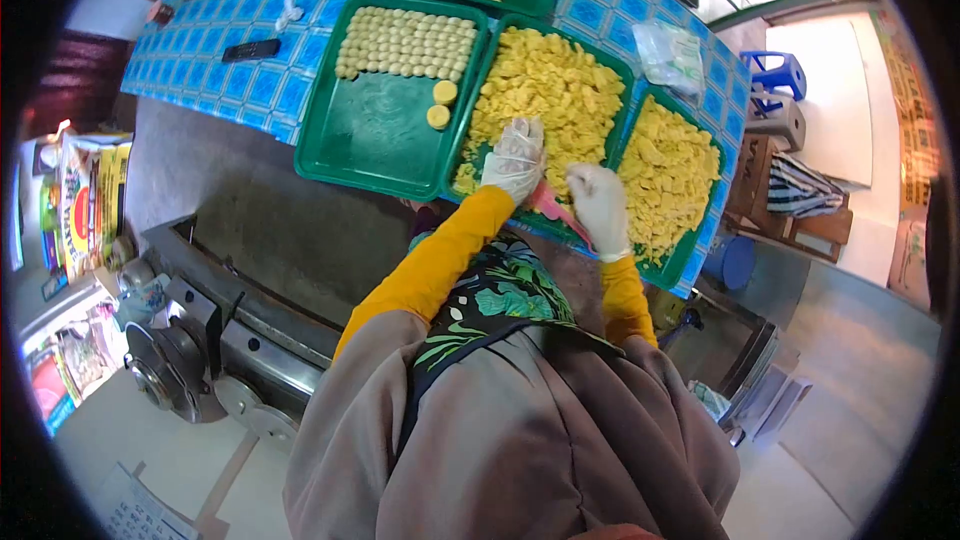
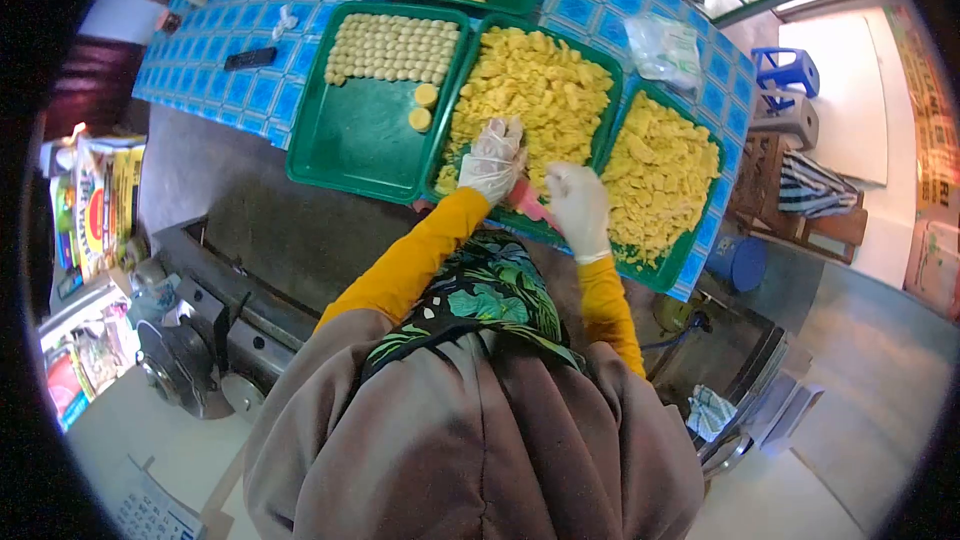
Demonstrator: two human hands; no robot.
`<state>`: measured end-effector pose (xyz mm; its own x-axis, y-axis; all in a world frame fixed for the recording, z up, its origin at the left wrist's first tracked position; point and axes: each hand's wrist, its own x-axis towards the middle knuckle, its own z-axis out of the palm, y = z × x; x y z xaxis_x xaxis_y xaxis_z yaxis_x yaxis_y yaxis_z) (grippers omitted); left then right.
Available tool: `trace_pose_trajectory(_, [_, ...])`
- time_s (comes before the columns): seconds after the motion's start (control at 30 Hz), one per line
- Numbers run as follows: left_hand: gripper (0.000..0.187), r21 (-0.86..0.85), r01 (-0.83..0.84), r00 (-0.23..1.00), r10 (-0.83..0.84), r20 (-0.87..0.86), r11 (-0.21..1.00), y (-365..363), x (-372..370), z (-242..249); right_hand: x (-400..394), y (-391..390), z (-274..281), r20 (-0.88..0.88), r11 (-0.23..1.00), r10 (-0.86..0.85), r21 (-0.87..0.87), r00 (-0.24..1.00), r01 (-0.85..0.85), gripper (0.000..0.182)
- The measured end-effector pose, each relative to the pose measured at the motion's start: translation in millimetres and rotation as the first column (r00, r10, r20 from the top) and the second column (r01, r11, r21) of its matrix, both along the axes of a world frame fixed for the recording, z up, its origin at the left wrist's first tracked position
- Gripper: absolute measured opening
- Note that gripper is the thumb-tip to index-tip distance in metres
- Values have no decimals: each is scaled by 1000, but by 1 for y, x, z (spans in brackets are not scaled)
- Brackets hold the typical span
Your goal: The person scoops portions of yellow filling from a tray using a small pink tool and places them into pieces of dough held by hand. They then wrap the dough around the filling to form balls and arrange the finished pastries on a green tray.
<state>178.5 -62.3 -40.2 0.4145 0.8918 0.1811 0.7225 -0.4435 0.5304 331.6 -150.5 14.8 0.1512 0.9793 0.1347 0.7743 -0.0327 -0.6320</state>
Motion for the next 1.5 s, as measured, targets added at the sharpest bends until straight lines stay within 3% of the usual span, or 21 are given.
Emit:
trace_pose_trajectory(0.13, [26,-93,133,968,-150,-201,987,10,1,-12,-18,-16,9,205,1000,-9,-15,979,13,17])
trace_pose_trajectory(0.2, [23,-38,160,972,-164,-167,986,16,1,-18,-23,-17,9,418,981,166,-165,893,-105,19])
trace_pose_trajectory(0.23, [20,-91,175,961,-191,-201,980,19,1,-11,-25,-18,8,393,950,209,-298,895,-90,33])
trace_pose_trajectory(0.43, [23,-298,117,940,-202,-276,947,13,-15,9,-24,-25,5,228,948,191,-295,955,-119,48])
trace_pose_trajectory(0.5, [34,-392,65,995,-29,98,918,2,-35,8,-17,-28,9,136,954,153,-280,979,-110,48])
trace_pose_trajectory(0.57, [39,-348,-34,992,75,105,937,-9,-34,1,-10,-30,9,-47,960,38,-275,998,-50,51])
trace_pose_trajectory(0.7, [48,-371,-155,957,232,172,916,-16,-32,-1,-32,1,15,-81,978,42,-199,996,-57,49])
trace_pose_trajectory(0.77, [52,-495,-174,940,294,174,851,-14,-31,-9,-50,26,18,176,847,204,-526,963,-84,51])
trace_pose_trajectory(0.8, [55,-609,-189,919,357,165,770,-12,-32,-12,-56,29,1,174,846,210,-526,962,-90,51])
trace_pose_trajectory(0.87, [63,-650,-173,852,444,279,740,-20,-33,-2,-65,26,-46,144,926,172,-362,974,-110,50])
trace_pose_trajectory(0.93, [68,-802,-34,544,684,486,597,-23,-31,-1,-69,30,-39,116,912,171,-394,978,-112,53])
trace_pose_trajectory(1.07, [60,-848,99,435,744,507,521,-15,-34,-27,-66,27,-38,109,897,140,-435,984,-79,46])
trace_pose_trajectory(1.13, [47,-675,34,617,516,594,737,-16,-38,-37,-52,21,-29,84,905,163,-409,983,-115,42])
trace_pose_trajectory(1.17, [47,-676,36,617,516,594,736,-17,-43,-33,-37,21,-17,-76,907,161,-381,984,-178,35])
trace_pose_trajectory(1.2, [38,-660,-8,794,406,452,751,-14,-51,-3,-22,24,-3,-233,911,160,-341,959,-234,31])
trace_pose_trajectory(1.27, [31,-642,-43,922,277,269,766,-11,-61,31,7,25,9,34,846,310,-465,950,-260,26])
trace_pose_trajectory(1.3, [37,-495,-52,999,49,-19,867,-12,-64,37,10,23,33,93,824,342,-507,935,-251,25])
trace_pose_trajectory(1.33, [43,-337,7,932,-128,-338,941,-10,-66,47,11,19,43,92,824,340,-508,936,-250,25])
trace_pose_trajectory(1.4, [48,-467,97,894,-283,-347,879,-9,-69,43,12,16,54,221,744,523,-589,823,-314,24])
trace_pose_trajectory(1.47, [23,-194,226,930,-270,-248,955,-22,-71,1,7,9,36,224,752,544,-558,809,-351,23])
trace_pose_trajectory(1.5, [30,-203,317,920,-353,-173,926,-21,-72,10,-3,5,34,209,777,502,-536,840,-331,23])
